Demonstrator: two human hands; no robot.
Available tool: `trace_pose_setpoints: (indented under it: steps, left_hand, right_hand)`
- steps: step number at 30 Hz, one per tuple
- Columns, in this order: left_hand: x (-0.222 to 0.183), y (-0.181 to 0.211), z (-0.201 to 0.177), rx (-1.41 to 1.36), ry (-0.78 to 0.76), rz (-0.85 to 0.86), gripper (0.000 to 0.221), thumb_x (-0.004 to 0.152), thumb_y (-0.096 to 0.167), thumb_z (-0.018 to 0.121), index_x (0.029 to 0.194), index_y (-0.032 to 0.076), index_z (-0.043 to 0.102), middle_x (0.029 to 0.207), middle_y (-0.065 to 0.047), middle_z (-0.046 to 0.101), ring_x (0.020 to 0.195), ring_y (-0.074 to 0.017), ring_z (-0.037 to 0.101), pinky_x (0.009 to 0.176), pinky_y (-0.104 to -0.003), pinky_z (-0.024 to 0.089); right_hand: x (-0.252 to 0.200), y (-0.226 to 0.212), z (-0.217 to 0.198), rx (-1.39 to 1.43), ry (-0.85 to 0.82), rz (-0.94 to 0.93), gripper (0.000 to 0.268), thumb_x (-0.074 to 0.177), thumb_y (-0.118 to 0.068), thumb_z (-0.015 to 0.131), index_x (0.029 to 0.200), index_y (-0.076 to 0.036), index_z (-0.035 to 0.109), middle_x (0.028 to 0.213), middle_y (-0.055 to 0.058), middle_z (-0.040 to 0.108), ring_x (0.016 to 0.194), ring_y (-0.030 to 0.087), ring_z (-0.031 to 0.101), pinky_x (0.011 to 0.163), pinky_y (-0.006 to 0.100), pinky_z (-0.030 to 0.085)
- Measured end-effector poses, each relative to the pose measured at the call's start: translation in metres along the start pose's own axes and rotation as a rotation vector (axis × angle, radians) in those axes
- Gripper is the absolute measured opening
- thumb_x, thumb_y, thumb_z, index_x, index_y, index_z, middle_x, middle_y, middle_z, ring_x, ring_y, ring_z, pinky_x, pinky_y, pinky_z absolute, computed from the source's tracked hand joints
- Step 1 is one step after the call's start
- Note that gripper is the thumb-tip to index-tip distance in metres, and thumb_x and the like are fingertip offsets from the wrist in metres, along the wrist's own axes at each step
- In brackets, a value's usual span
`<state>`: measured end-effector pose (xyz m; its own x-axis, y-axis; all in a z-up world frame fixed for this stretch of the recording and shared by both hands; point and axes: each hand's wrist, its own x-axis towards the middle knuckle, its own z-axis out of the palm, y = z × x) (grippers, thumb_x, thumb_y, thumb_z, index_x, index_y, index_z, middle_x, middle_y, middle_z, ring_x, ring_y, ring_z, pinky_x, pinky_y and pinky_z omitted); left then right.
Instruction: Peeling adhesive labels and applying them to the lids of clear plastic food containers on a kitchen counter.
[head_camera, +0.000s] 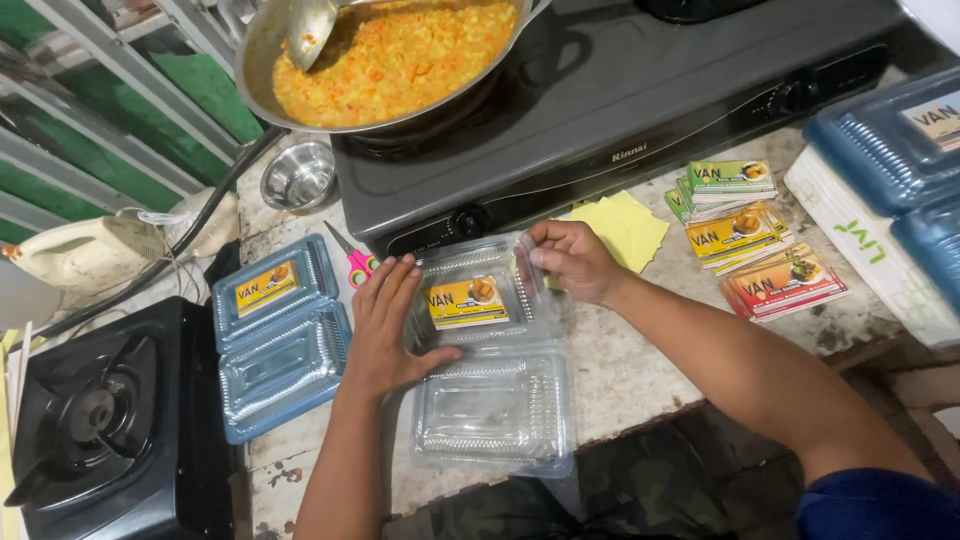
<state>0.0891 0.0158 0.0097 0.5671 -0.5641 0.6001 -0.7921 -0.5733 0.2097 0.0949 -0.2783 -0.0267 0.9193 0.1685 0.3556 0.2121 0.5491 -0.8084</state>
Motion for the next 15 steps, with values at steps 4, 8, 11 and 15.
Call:
trace_pose_setpoints:
  steps: [4, 8, 11, 15]
  left_hand:
    - [0.001, 0.008, -0.003, 0.008, -0.013, 0.013, 0.112, 0.058, 0.076, 0.076, 0.146, 0.016, 0.041, 0.153, -0.005, 0.043, 0.142, -0.0298, 0.037, 0.115, -0.052, 0.026]
    - [0.006, 0.024, -0.006, -0.092, 0.013, -0.006, 0.107, 0.065, 0.081, 0.065, 0.145, 0.013, 0.044, 0.151, -0.008, 0.046, 0.141, -0.0286, 0.039, 0.115, -0.051, 0.023]
    - [0.030, 0.050, -0.016, -0.121, 0.036, 0.026, 0.087, 0.080, 0.067, 0.064, 0.143, 0.010, 0.046, 0.146, -0.010, 0.050, 0.138, -0.0292, 0.045, 0.112, -0.051, 0.024]
    - [0.060, 0.075, -0.005, 0.021, -0.047, -0.002, 0.068, 0.091, 0.046, 0.066, 0.142, 0.006, 0.046, 0.137, -0.011, 0.053, 0.130, -0.0291, 0.050, 0.103, -0.049, 0.034]
  right_hand:
    - [0.000, -0.005, 0.001, -0.084, 0.034, 0.016, 0.031, 0.080, -0.001, 0.072, 0.107, 0.008, 0.057, 0.076, 0.020, 0.069, 0.057, 0.022, 0.068, 0.047, 0.028, 0.055]
    - [-0.005, -0.007, 0.006, -0.123, 0.003, 0.073, 0.028, 0.082, 0.000, 0.069, 0.108, 0.004, 0.058, 0.079, 0.013, 0.070, 0.060, 0.015, 0.066, 0.048, 0.023, 0.055]
    - [-0.005, -0.006, 0.009, -0.134, -0.017, 0.097, 0.027, 0.083, -0.001, 0.069, 0.107, 0.003, 0.059, 0.078, 0.011, 0.069, 0.061, 0.013, 0.065, 0.049, 0.022, 0.055]
    - [-0.006, -0.002, 0.010, -0.136, -0.034, 0.120, 0.029, 0.083, 0.000, 0.070, 0.109, 0.002, 0.057, 0.078, 0.010, 0.069, 0.063, 0.011, 0.064, 0.050, 0.021, 0.054]
